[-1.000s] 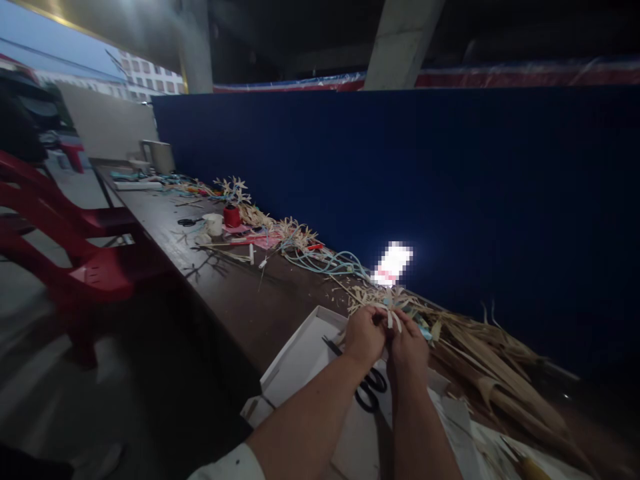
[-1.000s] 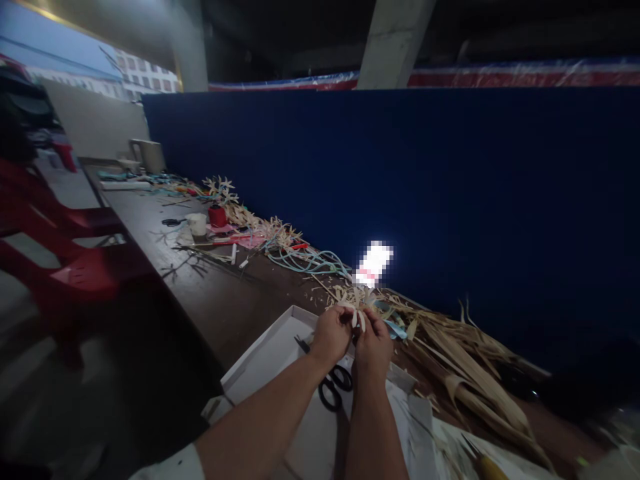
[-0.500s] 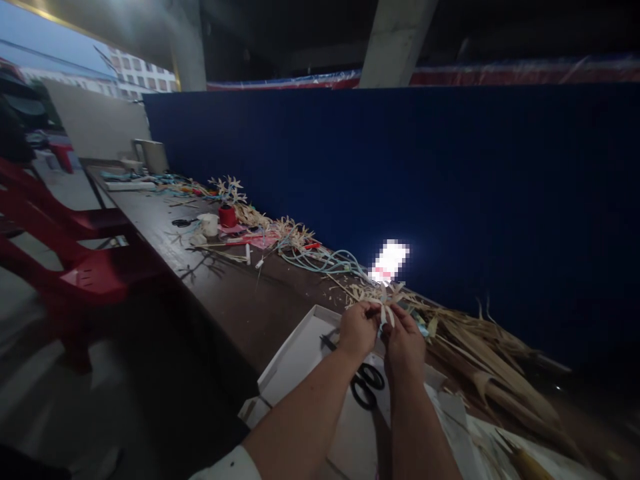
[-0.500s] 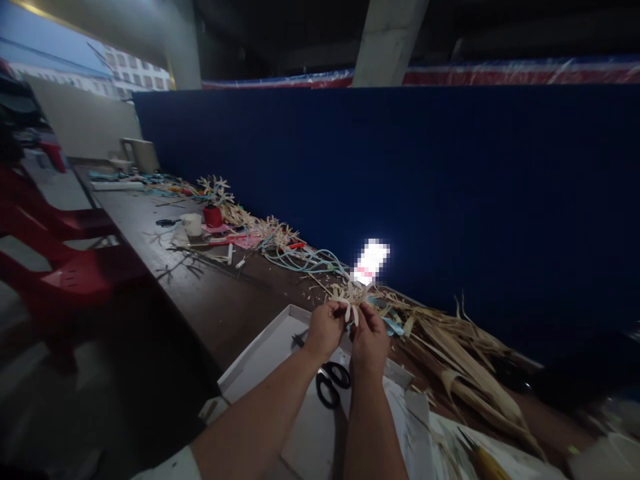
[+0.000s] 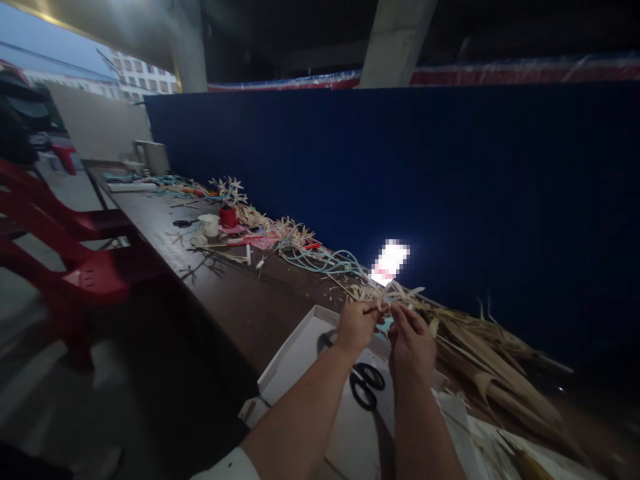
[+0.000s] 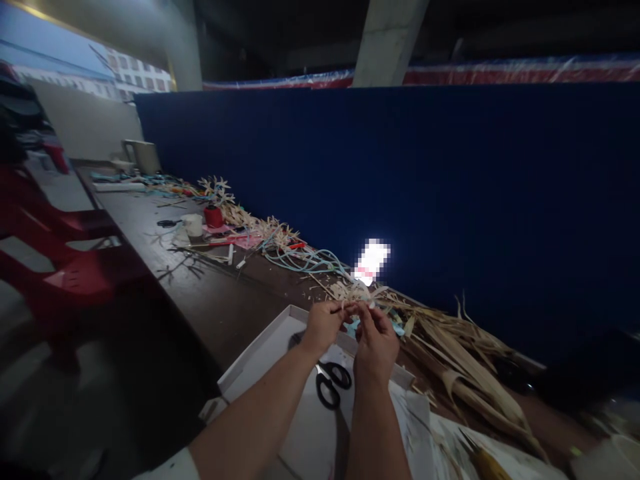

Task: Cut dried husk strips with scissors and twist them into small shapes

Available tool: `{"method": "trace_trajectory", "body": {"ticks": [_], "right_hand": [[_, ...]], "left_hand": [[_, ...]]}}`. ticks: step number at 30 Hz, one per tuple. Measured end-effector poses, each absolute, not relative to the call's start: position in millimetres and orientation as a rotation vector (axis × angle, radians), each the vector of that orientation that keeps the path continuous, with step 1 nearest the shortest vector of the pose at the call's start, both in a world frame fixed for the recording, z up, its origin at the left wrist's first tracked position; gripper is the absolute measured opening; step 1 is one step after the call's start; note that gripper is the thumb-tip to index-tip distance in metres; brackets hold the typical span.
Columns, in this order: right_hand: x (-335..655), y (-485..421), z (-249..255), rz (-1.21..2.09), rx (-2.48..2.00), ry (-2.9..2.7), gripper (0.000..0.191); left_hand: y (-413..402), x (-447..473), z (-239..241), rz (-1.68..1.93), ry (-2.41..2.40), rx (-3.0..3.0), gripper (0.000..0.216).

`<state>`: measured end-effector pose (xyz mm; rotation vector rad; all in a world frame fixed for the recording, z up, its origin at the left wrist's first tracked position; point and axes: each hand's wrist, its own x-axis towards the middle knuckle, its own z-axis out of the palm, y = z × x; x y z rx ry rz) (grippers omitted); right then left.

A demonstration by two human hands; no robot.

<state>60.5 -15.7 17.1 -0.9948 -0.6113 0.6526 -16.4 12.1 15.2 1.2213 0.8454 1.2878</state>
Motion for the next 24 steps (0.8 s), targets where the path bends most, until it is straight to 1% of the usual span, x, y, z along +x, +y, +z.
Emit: {"method": "trace_trajectory", "body": {"ticks": [4,11,17,24], "right_hand": [[60.5,-17.3,20.3,0.628,-1.014,-0.644,0.038],[59.9,-16.7,22.4,0.622,-1.100,-0.582,0.045],[63.4,-16.3,18.5,0.604,-1.183,-0.647,0.048],[62.6,-20.2,19.3,0.484,-1.297,-0.798,0.044]], "left_hand": [[10.8,-21.5,19.8,1.309,0.879,1.243,0.033],[8.7,-18.8,19.0,1.368,0.910,1.323,0.029],[4.6,-16.7,15.4,1.299,0.853,1.426,0.030],[6.5,-16.0,11.0,1.320,0.902,1.504,0.031]]}}
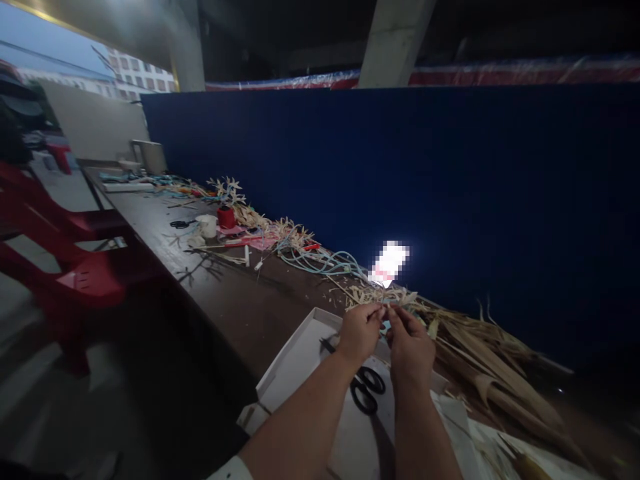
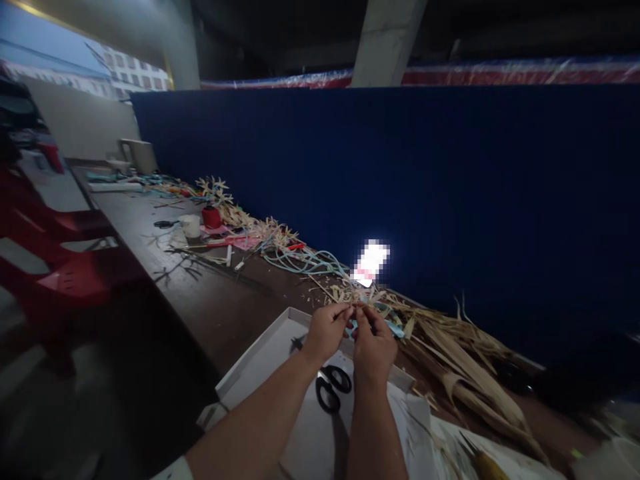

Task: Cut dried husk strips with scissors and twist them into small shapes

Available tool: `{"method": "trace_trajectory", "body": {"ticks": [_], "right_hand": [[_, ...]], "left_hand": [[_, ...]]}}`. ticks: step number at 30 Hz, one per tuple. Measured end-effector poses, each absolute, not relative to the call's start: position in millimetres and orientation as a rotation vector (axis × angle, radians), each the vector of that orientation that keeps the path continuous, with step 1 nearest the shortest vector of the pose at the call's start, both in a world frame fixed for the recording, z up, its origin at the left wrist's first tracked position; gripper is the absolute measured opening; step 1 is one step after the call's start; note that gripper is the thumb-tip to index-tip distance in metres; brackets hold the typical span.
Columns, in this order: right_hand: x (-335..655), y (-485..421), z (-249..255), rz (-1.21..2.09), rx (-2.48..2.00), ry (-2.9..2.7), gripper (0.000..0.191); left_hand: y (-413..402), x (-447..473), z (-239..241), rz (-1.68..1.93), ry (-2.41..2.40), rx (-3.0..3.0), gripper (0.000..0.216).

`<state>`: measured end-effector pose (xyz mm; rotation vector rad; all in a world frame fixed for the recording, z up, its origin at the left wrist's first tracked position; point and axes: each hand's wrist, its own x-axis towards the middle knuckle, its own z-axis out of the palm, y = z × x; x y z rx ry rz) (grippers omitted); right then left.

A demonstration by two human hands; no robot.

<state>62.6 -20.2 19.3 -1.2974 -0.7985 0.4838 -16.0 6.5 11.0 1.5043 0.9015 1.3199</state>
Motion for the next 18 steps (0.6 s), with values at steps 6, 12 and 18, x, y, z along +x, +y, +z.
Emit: {"method": "trace_trajectory", "body": {"ticks": [6,12,18], "right_hand": [[61.7,-21.6,22.1,0.437,-1.355,-0.847,0.043],[61.7,-22.0,22.1,0.446,-1.347,-0.837,0.043],[58.7,-25.9,27.2,0.408,-1.377,-0.855,0.044]], "left_hand": [[6.2,-17.7,10.5,1.366,0.955,1.557,0.032],[4.9,-19.3,13.3,1.365,0.943,1.565,0.029],[5.1,-18.8,14.2,1.361,0.922,1.554,0.031]]}}
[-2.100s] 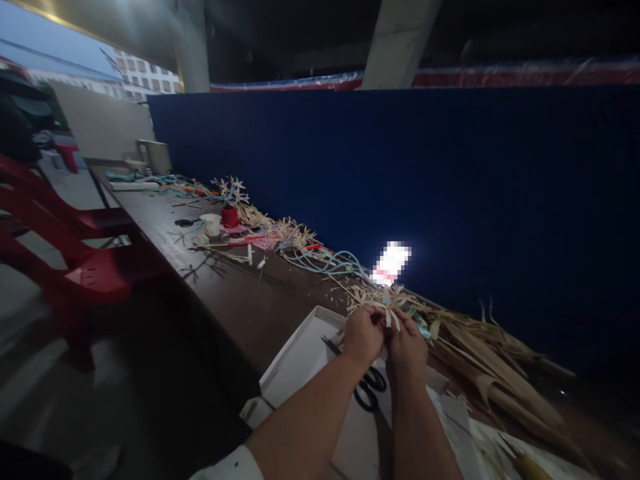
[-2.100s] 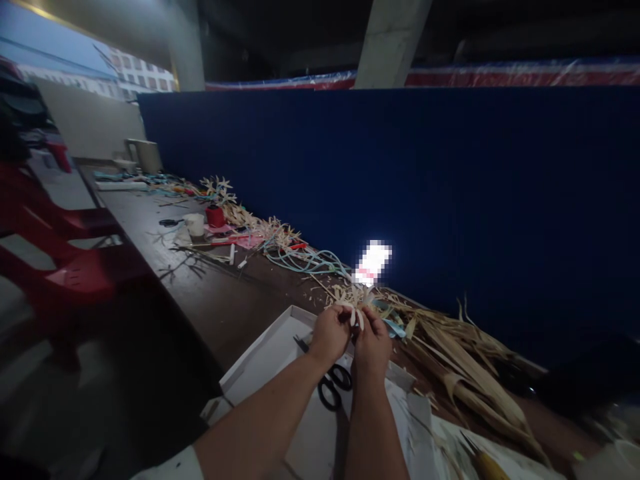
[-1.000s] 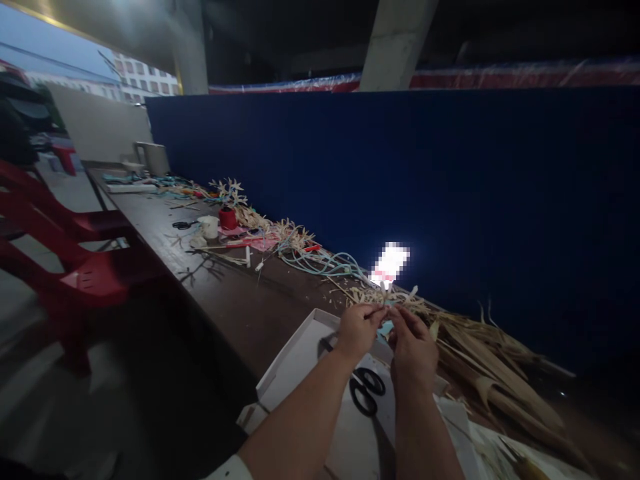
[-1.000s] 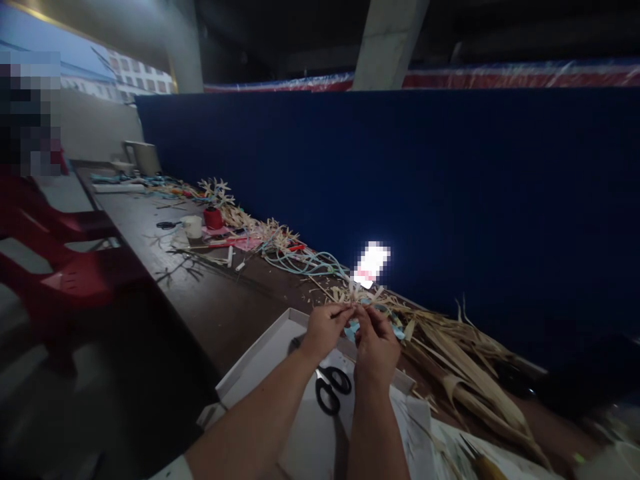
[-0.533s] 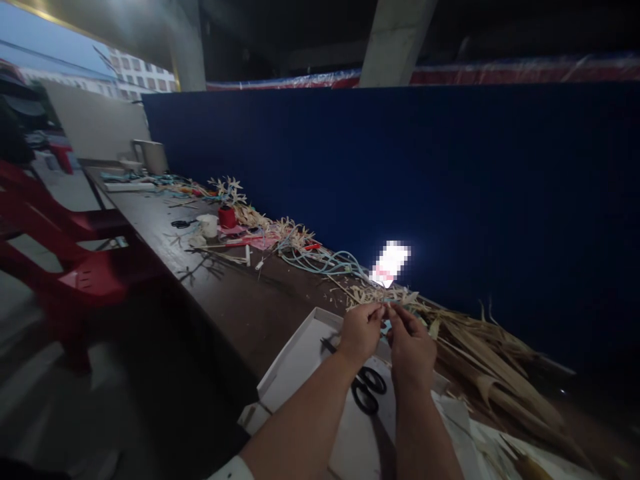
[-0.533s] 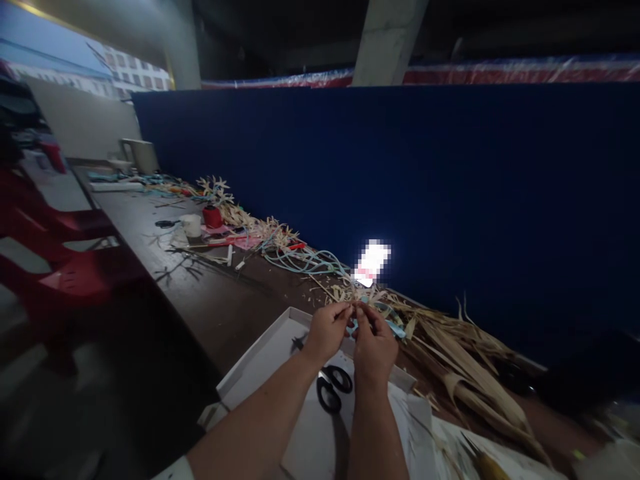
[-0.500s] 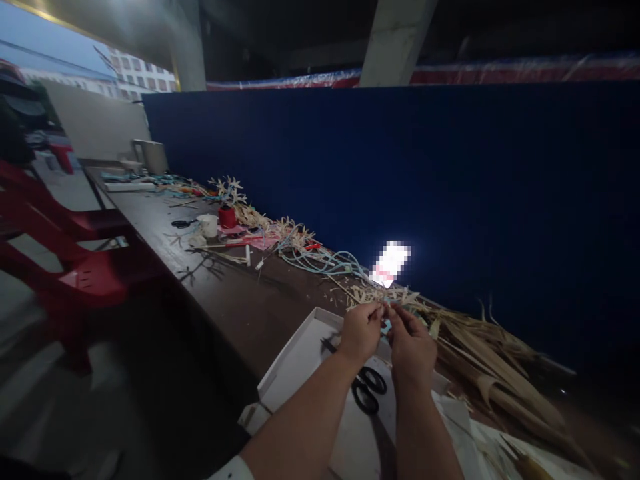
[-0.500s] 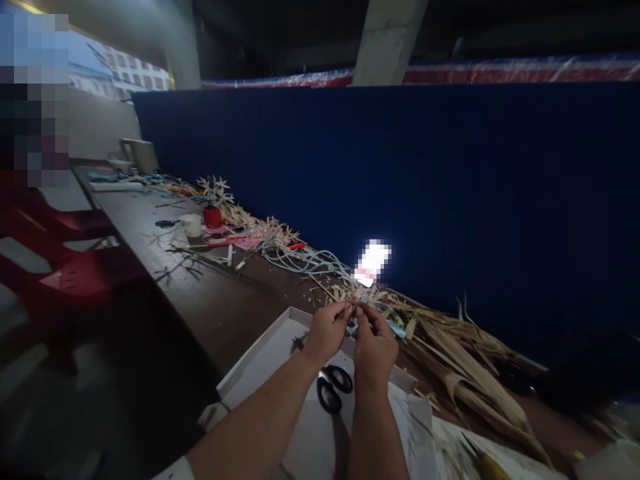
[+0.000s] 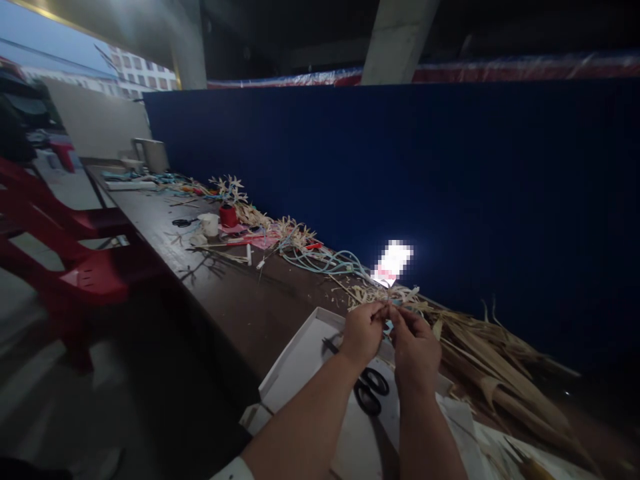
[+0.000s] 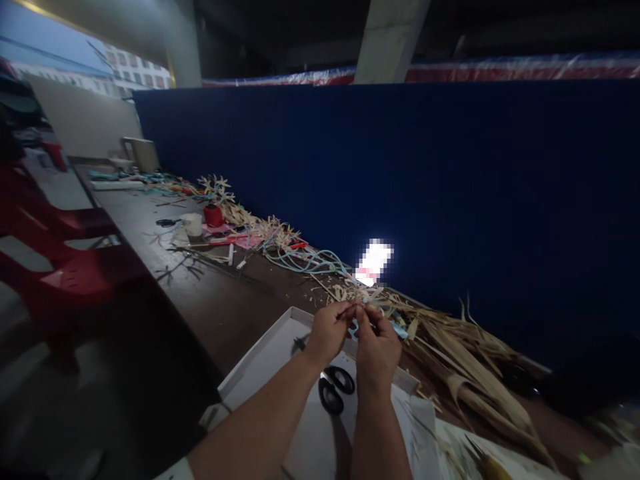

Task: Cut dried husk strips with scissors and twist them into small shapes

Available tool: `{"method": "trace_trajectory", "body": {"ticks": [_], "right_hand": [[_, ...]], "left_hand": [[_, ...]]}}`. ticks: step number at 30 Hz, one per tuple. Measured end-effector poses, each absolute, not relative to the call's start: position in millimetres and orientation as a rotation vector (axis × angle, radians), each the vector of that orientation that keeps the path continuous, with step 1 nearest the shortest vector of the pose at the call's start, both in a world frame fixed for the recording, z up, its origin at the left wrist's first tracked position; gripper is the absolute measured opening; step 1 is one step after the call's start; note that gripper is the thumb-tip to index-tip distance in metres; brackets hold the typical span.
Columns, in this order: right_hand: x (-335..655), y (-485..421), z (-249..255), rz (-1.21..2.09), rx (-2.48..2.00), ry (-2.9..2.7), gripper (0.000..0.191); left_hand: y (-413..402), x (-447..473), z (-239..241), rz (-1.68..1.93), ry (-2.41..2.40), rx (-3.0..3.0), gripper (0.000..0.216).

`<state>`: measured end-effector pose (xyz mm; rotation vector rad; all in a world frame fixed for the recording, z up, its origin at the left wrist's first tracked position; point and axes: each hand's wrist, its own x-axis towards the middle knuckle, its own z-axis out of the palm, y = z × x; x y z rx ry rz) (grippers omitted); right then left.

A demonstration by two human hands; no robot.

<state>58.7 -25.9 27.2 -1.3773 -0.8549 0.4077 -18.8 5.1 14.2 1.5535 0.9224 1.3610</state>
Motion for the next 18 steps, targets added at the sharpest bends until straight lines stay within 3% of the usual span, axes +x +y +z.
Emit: {"method": "trace_trajectory", "body": {"ticks": [18], "right_hand": [[53.6,-33.2,33.7,0.216,-1.376,-0.889,0.043]], "left_hand": [[10.9,-22.8,15.2,1.503,1.078,1.502,0.024]]}}
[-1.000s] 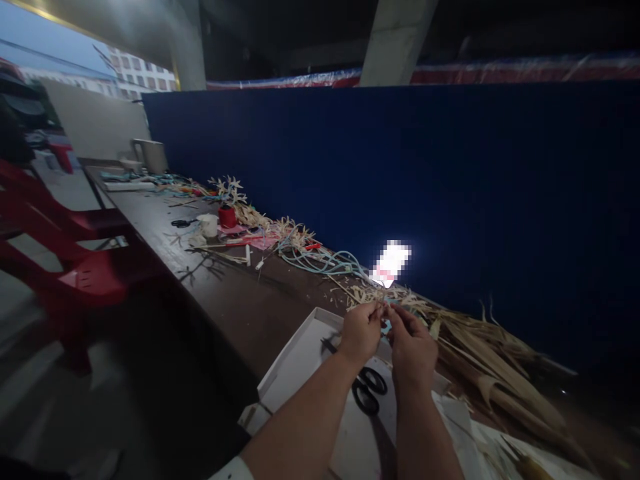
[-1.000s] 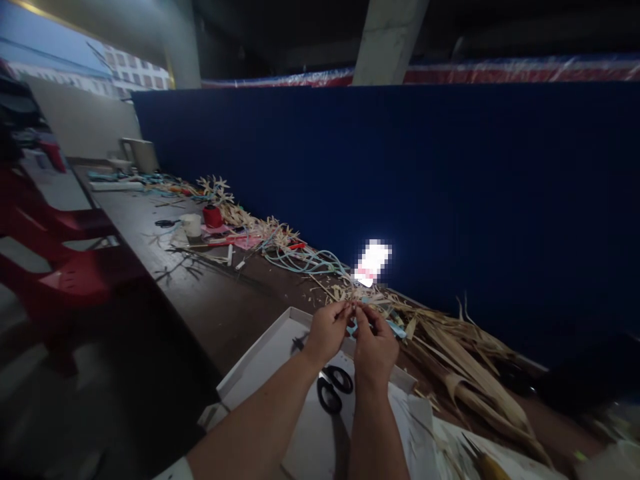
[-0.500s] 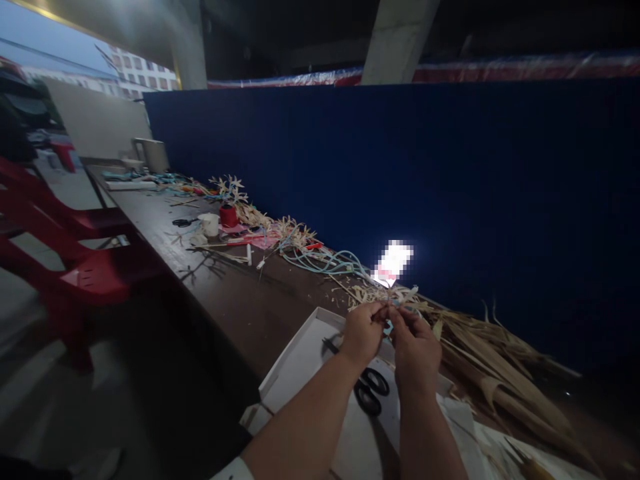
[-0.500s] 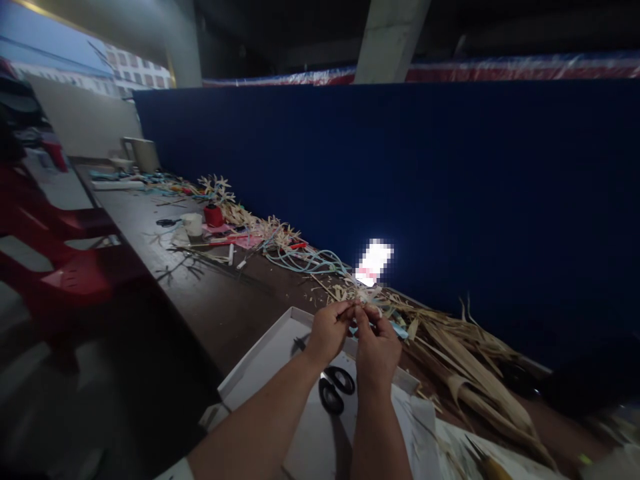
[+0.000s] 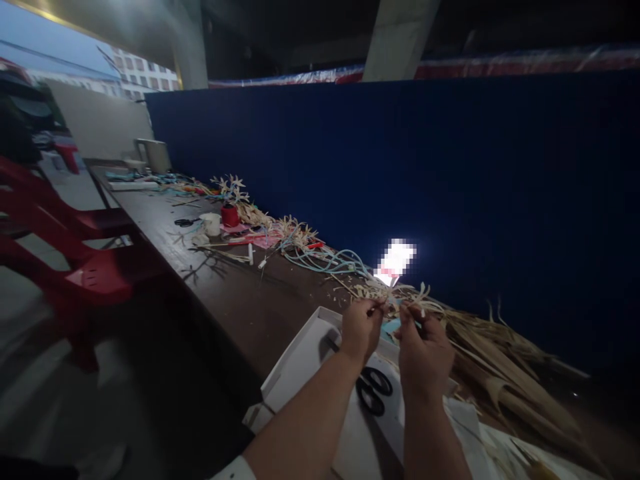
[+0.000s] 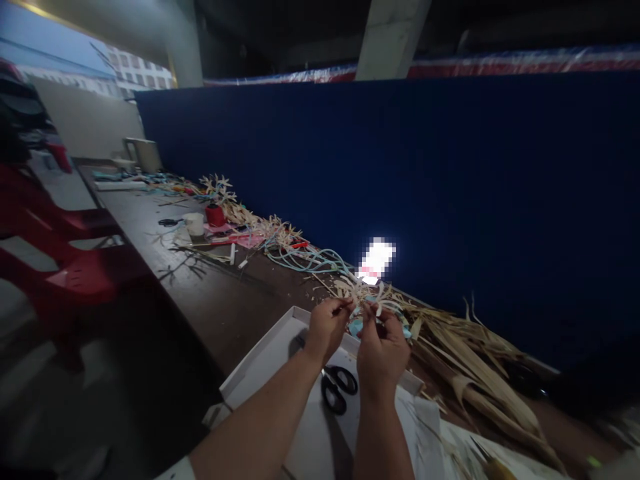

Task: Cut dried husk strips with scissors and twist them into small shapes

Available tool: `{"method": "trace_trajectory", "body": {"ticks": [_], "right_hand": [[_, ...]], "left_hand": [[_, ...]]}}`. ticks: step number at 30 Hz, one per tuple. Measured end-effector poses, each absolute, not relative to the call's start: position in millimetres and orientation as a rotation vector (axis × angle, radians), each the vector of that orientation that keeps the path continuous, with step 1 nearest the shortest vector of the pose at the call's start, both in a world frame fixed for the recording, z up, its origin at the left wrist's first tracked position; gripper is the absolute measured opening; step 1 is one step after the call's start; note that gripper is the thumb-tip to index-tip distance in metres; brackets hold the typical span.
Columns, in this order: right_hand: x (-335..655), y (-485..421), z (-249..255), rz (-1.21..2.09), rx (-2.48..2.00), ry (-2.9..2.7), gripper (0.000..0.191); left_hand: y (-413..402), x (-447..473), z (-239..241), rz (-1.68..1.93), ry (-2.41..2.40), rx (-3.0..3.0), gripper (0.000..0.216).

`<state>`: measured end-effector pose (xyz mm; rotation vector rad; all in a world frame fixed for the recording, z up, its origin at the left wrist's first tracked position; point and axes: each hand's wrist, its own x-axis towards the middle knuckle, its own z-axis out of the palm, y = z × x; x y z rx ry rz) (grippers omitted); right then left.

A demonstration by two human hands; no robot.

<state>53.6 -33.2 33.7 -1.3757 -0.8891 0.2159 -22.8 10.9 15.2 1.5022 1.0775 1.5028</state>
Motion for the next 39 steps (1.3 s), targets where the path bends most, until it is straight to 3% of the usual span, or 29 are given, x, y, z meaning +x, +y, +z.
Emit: {"method": "trace_trajectory", "body": {"ticks": [10,18,22,26,34,39], "right_hand": [[59.5,-27.4,29.6,0.319,-1.368,-0.799,0.043],[71.1,-25.8,27.3,0.249,-1.524,-0.907,0.059],[68.3,-49.2,46.5,0.286,-1.895,-1.454,0.026],[60.1,-73.9,52.2,0.332,-2.293,-1.820,0.016],[56.7,-79.5,27.9,0.247,-2.233,-2.043,0.021],[58.2,-88.4,33.0,0.363,-2.229,-1.982,0.027]], "left_hand": [[4.8,-16.0,12.1,1.327,0.782,1.439,0.033],[14.0,-16.2,12.6,1.383,0.933,1.262,0.019],[21.3,-23.0,13.8,1.515,1.089,1.119,0.019],[25.0,-26.7,11.6,1.605,1.097,1.079,0.021],[28.3,-25.0,7.8,1.576,1.081,0.998,0.025],[25.9,-26.6,12.7,1.555,1.073,0.958,0.024]]}}
